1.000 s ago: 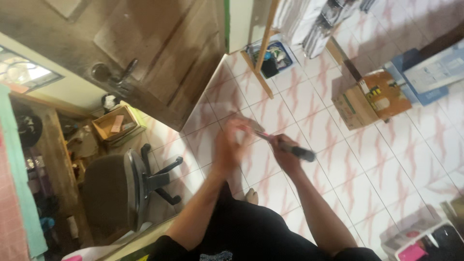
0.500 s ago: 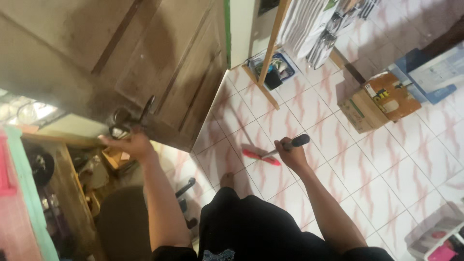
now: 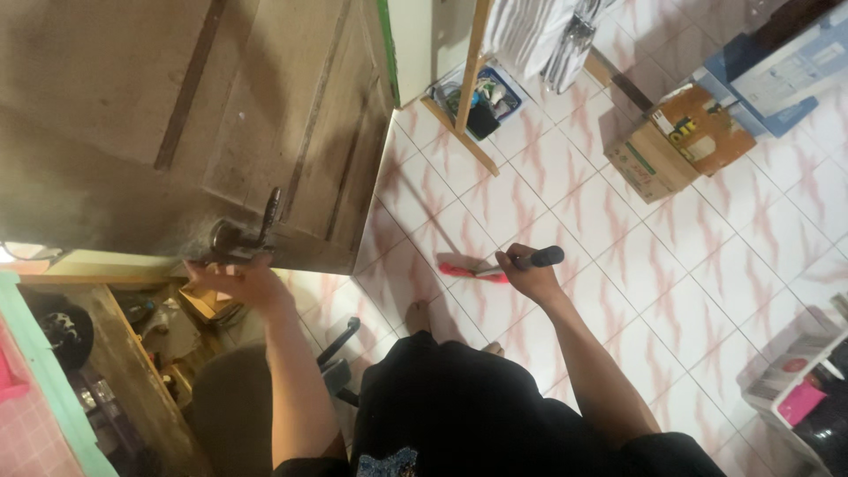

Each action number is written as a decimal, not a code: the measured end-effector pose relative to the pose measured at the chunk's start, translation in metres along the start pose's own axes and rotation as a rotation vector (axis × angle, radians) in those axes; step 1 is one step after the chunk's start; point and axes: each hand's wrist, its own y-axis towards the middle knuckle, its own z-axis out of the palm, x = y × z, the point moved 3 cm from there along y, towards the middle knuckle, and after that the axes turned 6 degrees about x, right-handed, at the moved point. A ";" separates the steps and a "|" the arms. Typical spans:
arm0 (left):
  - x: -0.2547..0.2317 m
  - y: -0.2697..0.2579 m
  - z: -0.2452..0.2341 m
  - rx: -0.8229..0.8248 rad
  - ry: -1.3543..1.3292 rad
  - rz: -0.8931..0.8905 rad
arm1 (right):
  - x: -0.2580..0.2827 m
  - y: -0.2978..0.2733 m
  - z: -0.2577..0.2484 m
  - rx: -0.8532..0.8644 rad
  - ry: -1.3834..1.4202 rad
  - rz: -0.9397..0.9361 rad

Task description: The person sweeps the tiled floor of a room using a broom. They move around the room, sweeping near a door, shelves, and a water dispenser, gathering debris across the floor surface.

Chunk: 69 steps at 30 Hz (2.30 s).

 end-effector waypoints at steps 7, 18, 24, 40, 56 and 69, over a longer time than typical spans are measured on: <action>-0.004 -0.082 0.026 0.032 0.348 -0.024 | -0.014 -0.045 -0.015 0.028 0.040 0.143; -0.014 -0.222 0.106 0.282 0.645 0.686 | -0.063 -0.102 -0.031 0.010 0.083 0.135; 0.017 -0.254 0.138 0.567 1.176 0.904 | -0.086 -0.125 -0.024 0.009 0.241 0.165; -0.024 -0.302 0.337 0.896 0.893 1.250 | -0.077 -0.122 -0.023 -0.094 0.343 0.260; -0.053 -0.302 0.426 1.328 0.852 1.310 | -0.059 -0.091 0.005 -0.333 0.471 0.139; -0.165 -0.233 0.250 1.969 -0.710 -0.150 | -0.021 -0.075 0.006 -0.414 -0.012 0.118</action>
